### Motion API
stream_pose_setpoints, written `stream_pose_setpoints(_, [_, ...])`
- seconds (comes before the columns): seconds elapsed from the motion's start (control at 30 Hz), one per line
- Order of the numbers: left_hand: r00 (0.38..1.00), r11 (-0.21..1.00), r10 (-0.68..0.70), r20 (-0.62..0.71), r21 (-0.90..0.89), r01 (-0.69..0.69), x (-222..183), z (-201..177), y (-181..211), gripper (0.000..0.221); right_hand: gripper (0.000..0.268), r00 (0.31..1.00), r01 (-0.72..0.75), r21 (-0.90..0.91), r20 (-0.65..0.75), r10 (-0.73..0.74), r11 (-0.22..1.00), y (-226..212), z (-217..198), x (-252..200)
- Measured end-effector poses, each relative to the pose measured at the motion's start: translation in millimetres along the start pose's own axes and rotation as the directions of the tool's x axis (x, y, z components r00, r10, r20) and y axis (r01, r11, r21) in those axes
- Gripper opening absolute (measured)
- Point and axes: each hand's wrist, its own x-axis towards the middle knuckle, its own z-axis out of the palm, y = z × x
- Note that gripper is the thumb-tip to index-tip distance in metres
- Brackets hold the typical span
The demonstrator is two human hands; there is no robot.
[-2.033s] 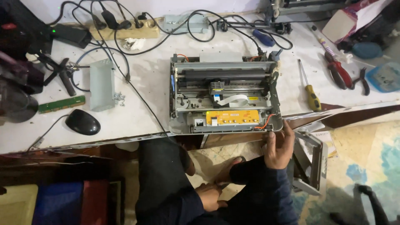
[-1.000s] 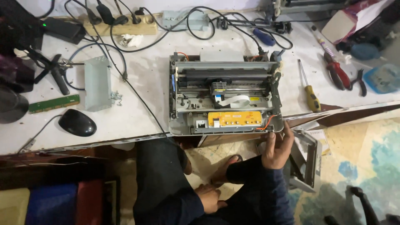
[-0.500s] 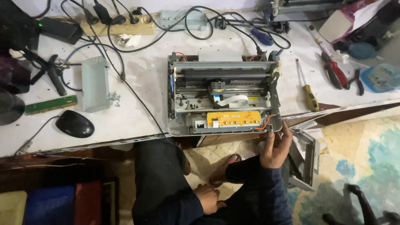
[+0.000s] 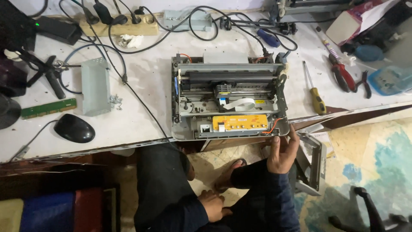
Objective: The person is disassembling a printer by removing screws with a screwdriver and disconnecting internal ribbon cables to remove the roller frame.
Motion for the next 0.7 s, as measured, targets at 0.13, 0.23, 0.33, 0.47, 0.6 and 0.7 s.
stream_pose_setpoints(0.13, [0.988,0.992,0.123,-0.095,0.015,-0.122,20.2,9.6,-19.5,0.062,0.053,1.000,0.019,-0.015,-0.001,-0.019,1.000,10.7,-0.4,5.0])
stream_pose_setpoints(0.23, [0.997,0.997,0.070,-0.042,0.018,-0.069,7.4,4.9,-7.2,0.068,0.055,0.998,0.058,-0.103,0.022,-0.056,0.993,17.7,-8.3,1.7])
stream_pose_setpoints(0.33, [0.991,0.994,0.096,-0.092,0.051,-0.092,9.9,6.0,-8.8,0.068,0.058,0.995,0.091,-0.206,0.056,-0.081,0.974,16.0,-12.9,8.6])
stream_pose_setpoints(0.47, [0.999,1.000,0.015,0.045,0.013,-0.016,-1.1,-9.0,1.5,0.069,0.059,0.995,0.074,-0.252,0.077,-0.056,0.965,14.0,-20.8,8.1])
stream_pose_setpoints(0.6, [0.977,0.979,0.194,-0.086,0.075,-0.187,12.3,1.0,-9.5,0.061,0.061,0.995,0.056,-0.183,0.088,-0.040,0.982,14.8,-23.2,15.6])
stream_pose_setpoints(0.7, [0.994,0.993,0.110,-0.008,-0.032,-0.111,4.2,-3.4,-1.2,0.060,0.058,0.989,0.115,-0.213,0.117,-0.091,0.970,13.4,-25.7,13.9])
